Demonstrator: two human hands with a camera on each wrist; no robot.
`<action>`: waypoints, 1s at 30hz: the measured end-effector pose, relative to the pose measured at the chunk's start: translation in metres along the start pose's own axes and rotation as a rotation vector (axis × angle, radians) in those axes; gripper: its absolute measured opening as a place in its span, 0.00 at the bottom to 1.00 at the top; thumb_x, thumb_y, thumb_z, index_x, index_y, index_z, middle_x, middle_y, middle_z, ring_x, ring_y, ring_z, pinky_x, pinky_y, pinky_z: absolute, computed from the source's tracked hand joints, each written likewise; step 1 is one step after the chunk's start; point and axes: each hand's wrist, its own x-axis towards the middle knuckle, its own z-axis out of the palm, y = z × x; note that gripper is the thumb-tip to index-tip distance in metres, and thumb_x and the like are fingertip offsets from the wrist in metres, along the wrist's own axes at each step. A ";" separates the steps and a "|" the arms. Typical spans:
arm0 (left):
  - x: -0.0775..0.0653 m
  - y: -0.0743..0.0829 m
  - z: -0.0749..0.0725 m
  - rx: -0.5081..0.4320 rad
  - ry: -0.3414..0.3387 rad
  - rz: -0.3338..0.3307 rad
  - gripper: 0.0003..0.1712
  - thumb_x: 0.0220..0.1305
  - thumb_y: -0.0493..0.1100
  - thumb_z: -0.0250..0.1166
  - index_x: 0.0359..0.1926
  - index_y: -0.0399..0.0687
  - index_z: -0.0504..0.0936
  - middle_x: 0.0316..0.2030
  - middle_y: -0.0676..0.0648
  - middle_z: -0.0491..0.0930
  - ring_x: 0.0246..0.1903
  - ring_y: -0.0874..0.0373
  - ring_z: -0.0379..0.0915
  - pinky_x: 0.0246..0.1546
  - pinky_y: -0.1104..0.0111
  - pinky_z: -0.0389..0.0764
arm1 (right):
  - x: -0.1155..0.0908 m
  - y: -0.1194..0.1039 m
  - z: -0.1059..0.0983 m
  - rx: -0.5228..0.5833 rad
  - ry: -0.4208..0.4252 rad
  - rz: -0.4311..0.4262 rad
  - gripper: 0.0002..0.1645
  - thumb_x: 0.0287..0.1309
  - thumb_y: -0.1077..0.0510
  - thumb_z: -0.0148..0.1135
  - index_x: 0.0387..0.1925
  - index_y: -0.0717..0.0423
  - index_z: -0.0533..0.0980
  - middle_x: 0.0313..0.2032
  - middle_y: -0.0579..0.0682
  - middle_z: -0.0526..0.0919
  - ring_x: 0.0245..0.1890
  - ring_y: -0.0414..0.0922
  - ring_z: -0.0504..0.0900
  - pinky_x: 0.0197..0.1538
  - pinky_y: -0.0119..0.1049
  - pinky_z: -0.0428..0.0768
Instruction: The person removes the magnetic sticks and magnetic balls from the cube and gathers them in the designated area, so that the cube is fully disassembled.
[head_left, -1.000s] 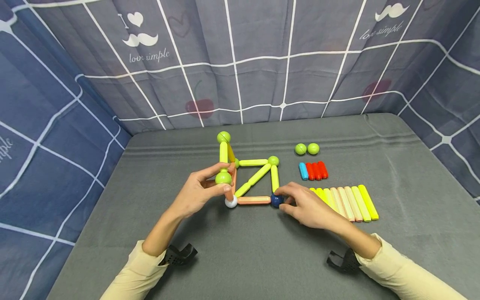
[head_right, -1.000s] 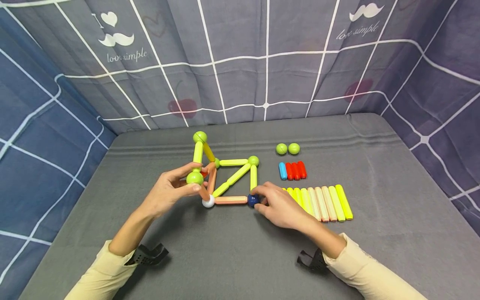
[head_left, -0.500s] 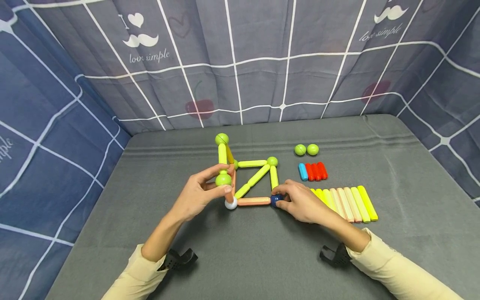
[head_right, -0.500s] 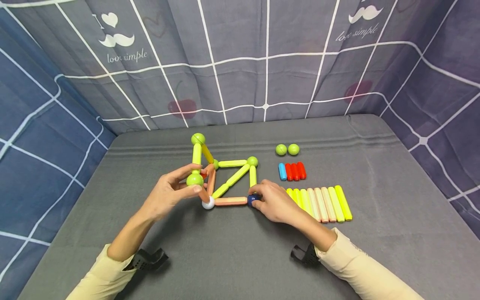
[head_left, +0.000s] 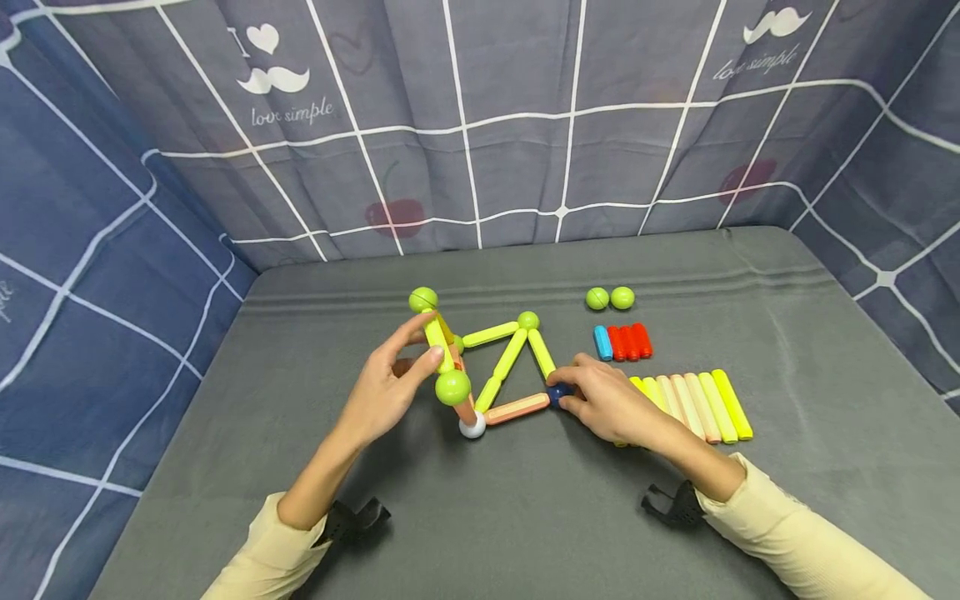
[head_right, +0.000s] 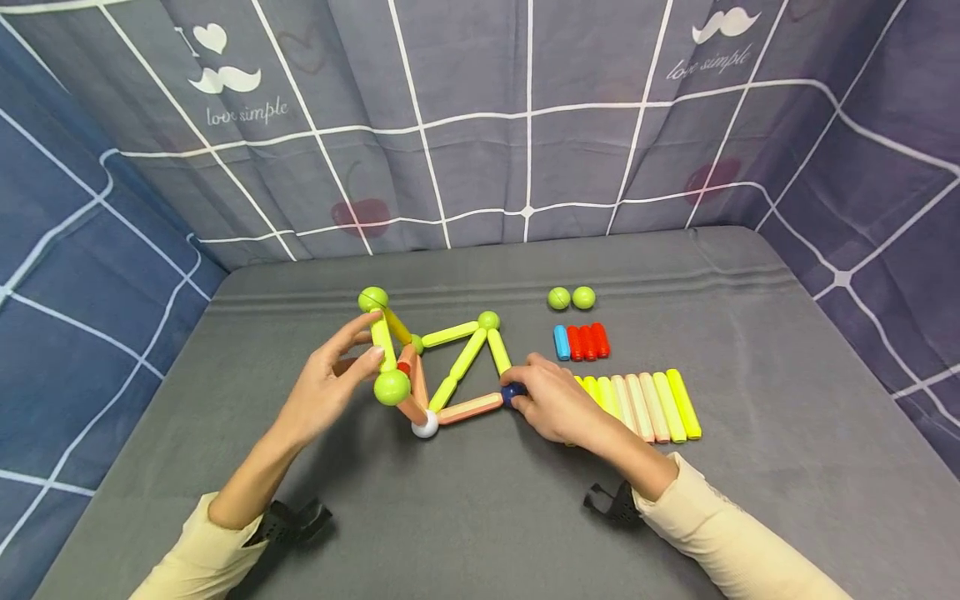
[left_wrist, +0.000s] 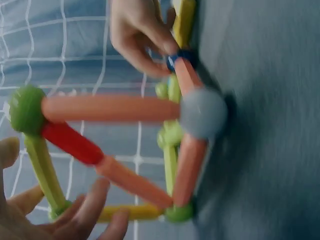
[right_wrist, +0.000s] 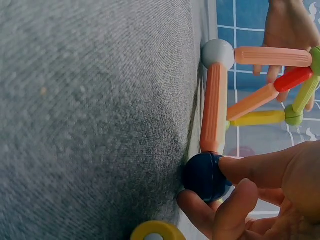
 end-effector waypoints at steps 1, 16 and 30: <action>0.002 -0.002 -0.002 0.042 0.028 -0.004 0.30 0.73 0.46 0.60 0.73 0.54 0.65 0.59 0.40 0.72 0.43 0.47 0.82 0.39 0.58 0.82 | 0.000 0.000 0.000 -0.001 0.000 0.000 0.15 0.59 0.65 0.67 0.48 0.56 0.82 0.37 0.46 0.76 0.34 0.41 0.73 0.37 0.37 0.74; 0.036 -0.021 -0.012 -0.025 -0.005 0.026 0.40 0.73 0.45 0.58 0.78 0.54 0.48 0.71 0.42 0.59 0.70 0.50 0.55 0.67 0.46 0.63 | 0.002 -0.001 -0.003 0.004 -0.022 -0.003 0.15 0.59 0.66 0.68 0.48 0.57 0.83 0.36 0.47 0.77 0.34 0.41 0.73 0.36 0.36 0.74; 0.028 -0.020 -0.026 -0.179 -0.060 0.020 0.22 0.75 0.41 0.57 0.66 0.41 0.67 0.53 0.37 0.74 0.47 0.49 0.79 0.49 0.48 0.81 | 0.022 0.010 -0.015 0.103 -0.102 0.082 0.17 0.60 0.70 0.64 0.51 0.62 0.81 0.41 0.56 0.77 0.11 0.38 0.76 0.27 0.33 0.79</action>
